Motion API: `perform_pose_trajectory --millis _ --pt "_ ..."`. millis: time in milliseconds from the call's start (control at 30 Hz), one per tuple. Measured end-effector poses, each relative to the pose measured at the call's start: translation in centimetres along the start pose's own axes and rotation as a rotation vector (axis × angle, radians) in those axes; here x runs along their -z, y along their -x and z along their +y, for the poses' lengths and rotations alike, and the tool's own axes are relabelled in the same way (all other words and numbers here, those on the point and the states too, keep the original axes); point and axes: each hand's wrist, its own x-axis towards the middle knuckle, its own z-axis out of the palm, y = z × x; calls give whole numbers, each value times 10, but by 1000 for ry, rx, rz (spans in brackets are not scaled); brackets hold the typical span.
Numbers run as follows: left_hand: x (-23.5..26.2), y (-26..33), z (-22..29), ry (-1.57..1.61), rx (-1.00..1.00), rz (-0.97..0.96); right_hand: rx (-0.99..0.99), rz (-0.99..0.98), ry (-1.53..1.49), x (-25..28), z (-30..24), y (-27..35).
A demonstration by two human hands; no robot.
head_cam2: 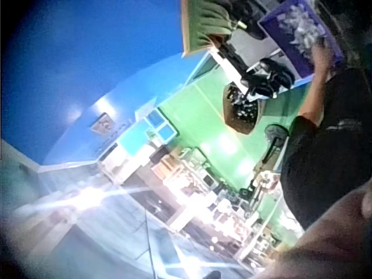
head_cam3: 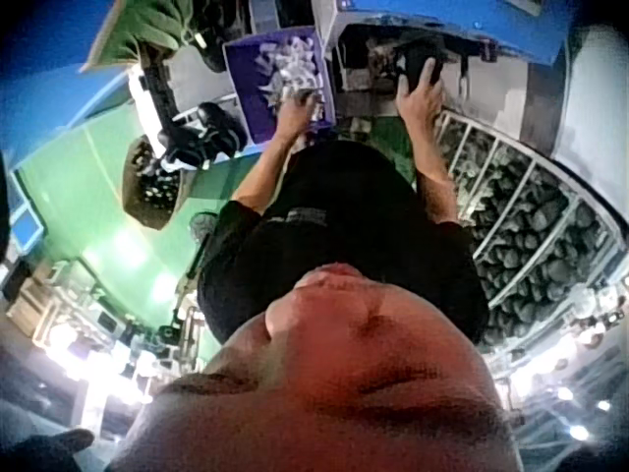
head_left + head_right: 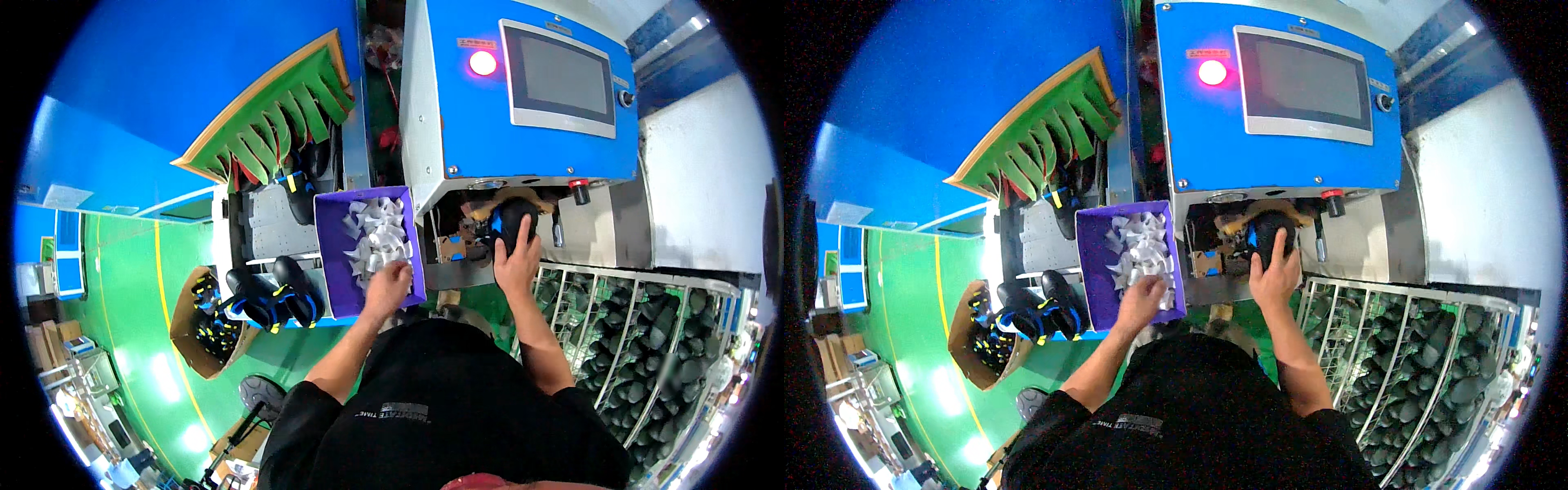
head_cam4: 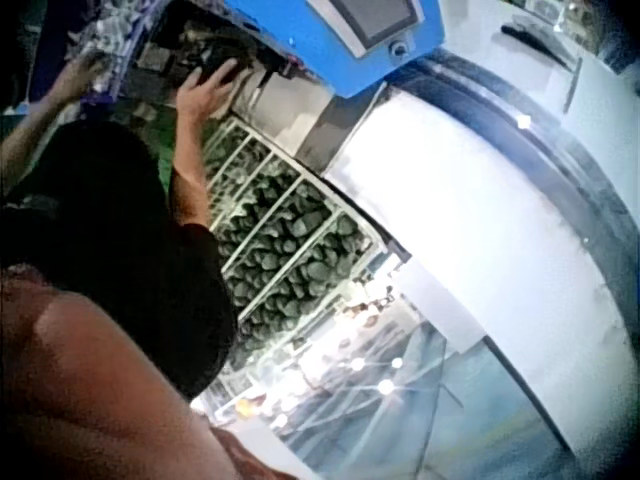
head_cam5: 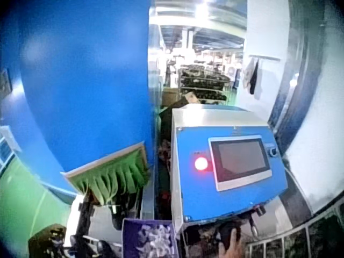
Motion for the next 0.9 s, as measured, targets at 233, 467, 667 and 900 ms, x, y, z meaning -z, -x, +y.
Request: perform_pose_trajectory --millis 233,467,667,900 --pt "-71 14 34 674 392 -836 -13 -197 96 78 -17 121" --pt "-109 22 -9 746 646 -1028 -600 -624 -696 120 -2 111" --pt "-84 42 -19 433 623 -772 -778 -264 -1912 -12 6 69" --pt "-54 48 -1 44 401 -493 -557 -559 -1545 18 77 145"
